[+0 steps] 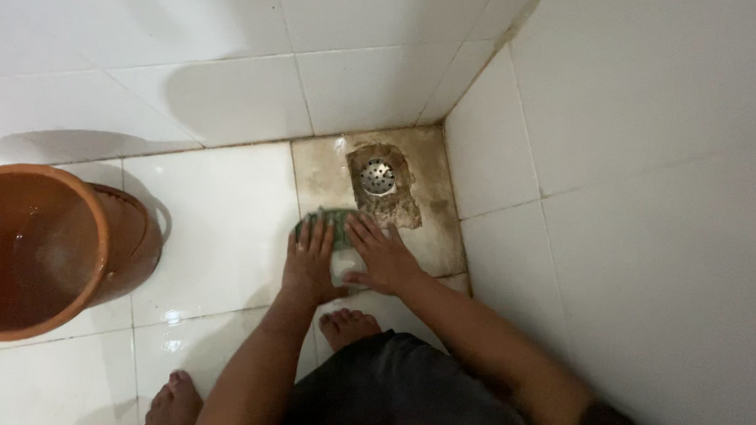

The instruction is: The person scrubs a white tiled bathroom floor using a green sponge and water from a brown bucket. They repeatedly dip the sponge into the bucket and scrub the floor tiles and the area around the drain.

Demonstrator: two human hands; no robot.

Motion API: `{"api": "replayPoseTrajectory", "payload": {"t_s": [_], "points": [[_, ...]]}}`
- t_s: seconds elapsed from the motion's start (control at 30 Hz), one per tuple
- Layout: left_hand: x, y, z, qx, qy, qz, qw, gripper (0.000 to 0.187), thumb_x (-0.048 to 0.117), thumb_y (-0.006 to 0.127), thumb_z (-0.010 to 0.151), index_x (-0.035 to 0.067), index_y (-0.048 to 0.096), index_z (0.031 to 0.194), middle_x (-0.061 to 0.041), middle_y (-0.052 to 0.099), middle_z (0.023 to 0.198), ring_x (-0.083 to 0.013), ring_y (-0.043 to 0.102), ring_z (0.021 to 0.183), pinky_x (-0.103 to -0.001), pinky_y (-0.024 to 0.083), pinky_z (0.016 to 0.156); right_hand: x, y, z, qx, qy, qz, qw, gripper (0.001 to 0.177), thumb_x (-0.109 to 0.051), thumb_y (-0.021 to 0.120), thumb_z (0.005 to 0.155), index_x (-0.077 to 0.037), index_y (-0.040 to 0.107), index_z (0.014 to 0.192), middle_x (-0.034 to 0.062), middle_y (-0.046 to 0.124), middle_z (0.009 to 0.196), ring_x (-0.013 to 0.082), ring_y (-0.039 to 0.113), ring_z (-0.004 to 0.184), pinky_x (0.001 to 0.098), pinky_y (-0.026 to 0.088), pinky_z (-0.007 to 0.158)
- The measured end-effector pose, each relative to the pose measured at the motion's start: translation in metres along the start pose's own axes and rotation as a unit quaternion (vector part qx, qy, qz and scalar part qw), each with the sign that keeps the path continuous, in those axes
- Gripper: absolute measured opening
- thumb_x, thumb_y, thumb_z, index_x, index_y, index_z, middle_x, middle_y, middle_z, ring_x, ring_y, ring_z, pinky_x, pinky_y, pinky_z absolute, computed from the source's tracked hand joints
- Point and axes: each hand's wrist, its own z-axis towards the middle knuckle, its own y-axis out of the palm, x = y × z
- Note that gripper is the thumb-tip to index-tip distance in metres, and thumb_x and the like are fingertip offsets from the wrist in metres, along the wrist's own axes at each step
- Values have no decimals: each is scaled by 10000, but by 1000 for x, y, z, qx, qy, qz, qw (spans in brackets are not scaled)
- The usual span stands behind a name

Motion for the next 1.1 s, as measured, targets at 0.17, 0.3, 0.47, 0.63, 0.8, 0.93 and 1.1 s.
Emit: {"api": "replayPoseTrajectory", "payload": {"t_s": [0.17, 0.3, 0.47, 0.63, 0.8, 0.93, 1.1], "points": [[25, 29, -47, -34, 28, -41, 998, 1357, 871, 605, 779, 65, -58, 1646, -169, -110, 1734, -374, -110, 1584, -547, -12, 1259, -12, 46, -51, 20, -41, 12, 999, 1035, -729, 421, 941, -76, 61, 1660, 84, -11, 1746, 277, 2, 1595, 603, 107, 1218], [40, 68, -73, 2, 47, -65, 997, 1245, 838, 529, 847, 66, -23, 1653, -175, -80, 1732, -375, -98, 1577, -540, -21, 1253, -20, 81, -77, 3, -62, 29, 998, 995, -762, 372, 967, -87, 107, 1649, 94, 24, 1743, 298, 16, 1596, 595, 117, 1224], [44, 79, -80, -27, 37, -85, 995, 1190, 791, 535, 877, 84, -39, 1642, -146, -97, 1731, -344, -136, 1578, -531, -40, 1248, -23, 110, -83, 103, -75, 60, 990, 911, -727, 348, 991, -118, 179, 1648, 72, 128, 1730, 286, 82, 1584, 592, 126, 1232], [37, 57, -70, -6, 61, -54, 997, 1263, 802, 611, 824, 81, -22, 1645, -154, -77, 1736, -349, -121, 1582, -542, -39, 1253, -16, 100, -73, 78, -33, 33, 996, 890, -713, 363, 997, -127, 182, 1643, 54, 121, 1729, 253, 94, 1585, 606, 100, 1230], [37, 38, -27, 33, 85, -14, 996, 1351, 834, 681, 735, 98, 17, 1653, -157, -21, 1726, -358, -82, 1582, -548, -17, 1250, 5, 71, -63, 69, 20, 44, 996, 893, -688, 385, 995, -118, 151, 1642, 57, 71, 1736, 248, 50, 1585, 600, 60, 1222], [36, 23, 6, 85, 85, -5, 993, 1376, 833, 725, 680, 121, 61, 1652, -143, 20, 1727, -345, -42, 1584, -537, -4, 1255, 24, 46, -47, 51, 60, 53, 996, 911, -684, 397, 977, -146, 100, 1650, 17, 46, 1736, 203, 21, 1589, 576, 44, 1249], [36, 18, 10, 69, 85, 2, 994, 1394, 786, 787, 662, 127, 65, 1655, -149, 20, 1732, -348, -36, 1587, -538, 9, 1255, 22, 35, -45, 37, 69, 46, 996, 922, -682, 422, 983, -129, 92, 1644, 30, 32, 1730, 212, 0, 1589, 574, 39, 1247]]}}
